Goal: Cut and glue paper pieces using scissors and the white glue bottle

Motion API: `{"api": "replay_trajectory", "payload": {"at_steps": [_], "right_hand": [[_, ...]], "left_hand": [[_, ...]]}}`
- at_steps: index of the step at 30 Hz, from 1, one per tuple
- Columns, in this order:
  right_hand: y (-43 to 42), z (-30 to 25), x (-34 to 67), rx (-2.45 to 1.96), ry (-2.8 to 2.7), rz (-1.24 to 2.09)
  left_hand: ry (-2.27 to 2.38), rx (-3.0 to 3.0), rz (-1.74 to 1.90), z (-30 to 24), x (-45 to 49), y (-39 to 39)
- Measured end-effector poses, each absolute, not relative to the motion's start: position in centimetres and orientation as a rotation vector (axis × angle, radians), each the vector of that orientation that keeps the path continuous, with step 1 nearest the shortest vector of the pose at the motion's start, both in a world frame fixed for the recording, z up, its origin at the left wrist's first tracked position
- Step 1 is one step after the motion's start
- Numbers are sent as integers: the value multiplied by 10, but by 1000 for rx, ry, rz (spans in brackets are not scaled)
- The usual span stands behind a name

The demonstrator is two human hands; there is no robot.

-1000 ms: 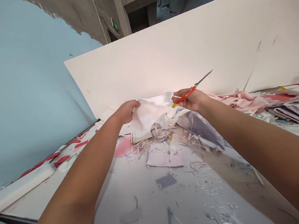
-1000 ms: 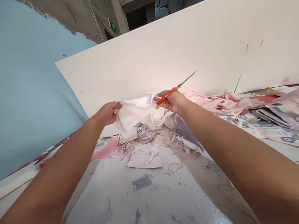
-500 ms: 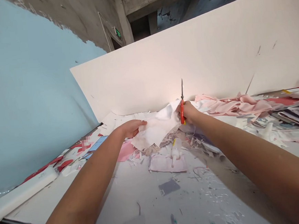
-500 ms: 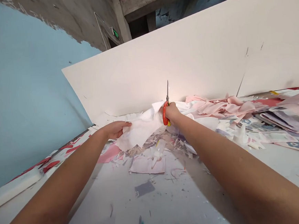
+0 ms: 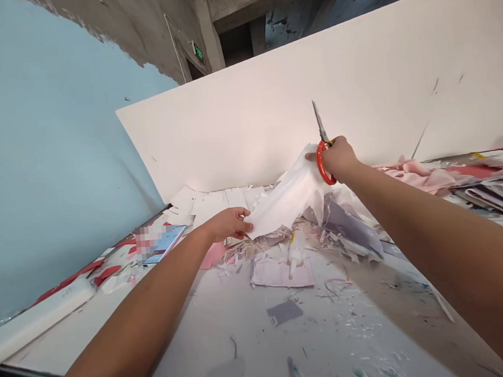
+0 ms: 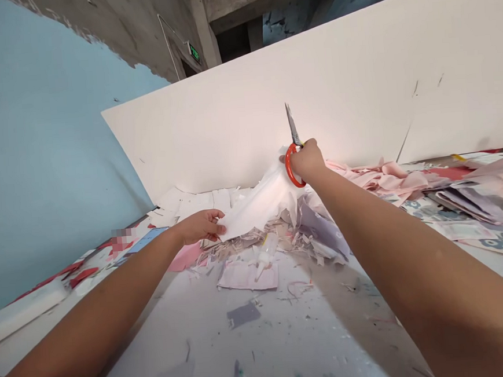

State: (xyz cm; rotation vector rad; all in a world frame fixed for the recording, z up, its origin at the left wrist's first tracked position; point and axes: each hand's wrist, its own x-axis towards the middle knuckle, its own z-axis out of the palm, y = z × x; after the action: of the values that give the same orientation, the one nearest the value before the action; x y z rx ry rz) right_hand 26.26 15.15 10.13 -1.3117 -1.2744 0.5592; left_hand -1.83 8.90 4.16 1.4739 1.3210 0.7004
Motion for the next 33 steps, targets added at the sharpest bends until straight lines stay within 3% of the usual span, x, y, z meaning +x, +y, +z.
{"api": "replay_trajectory", "payload": {"at_steps": [7, 12, 20, 24, 30, 33], "right_hand": [[154, 94, 270, -1899, -1560, 181], [151, 95, 277, -1919, -1590, 228], [132, 115, 274, -1737, -1547, -1], [107, 119, 241, -1561, -1769, 155], [69, 96, 202, -1257, -1953, 975], [55, 78, 200, -1335, -1880, 1125]], "left_hand": [[1380, 1391, 845, 18, -14, 87], [1409, 1338, 900, 6, -15, 85], [1402, 1298, 960, 3, -16, 84], [1401, 1296, 1016, 4, -17, 80], [1363, 1301, 1083, -5, -18, 74], [1347, 1303, 1078, -12, -18, 73]]}}
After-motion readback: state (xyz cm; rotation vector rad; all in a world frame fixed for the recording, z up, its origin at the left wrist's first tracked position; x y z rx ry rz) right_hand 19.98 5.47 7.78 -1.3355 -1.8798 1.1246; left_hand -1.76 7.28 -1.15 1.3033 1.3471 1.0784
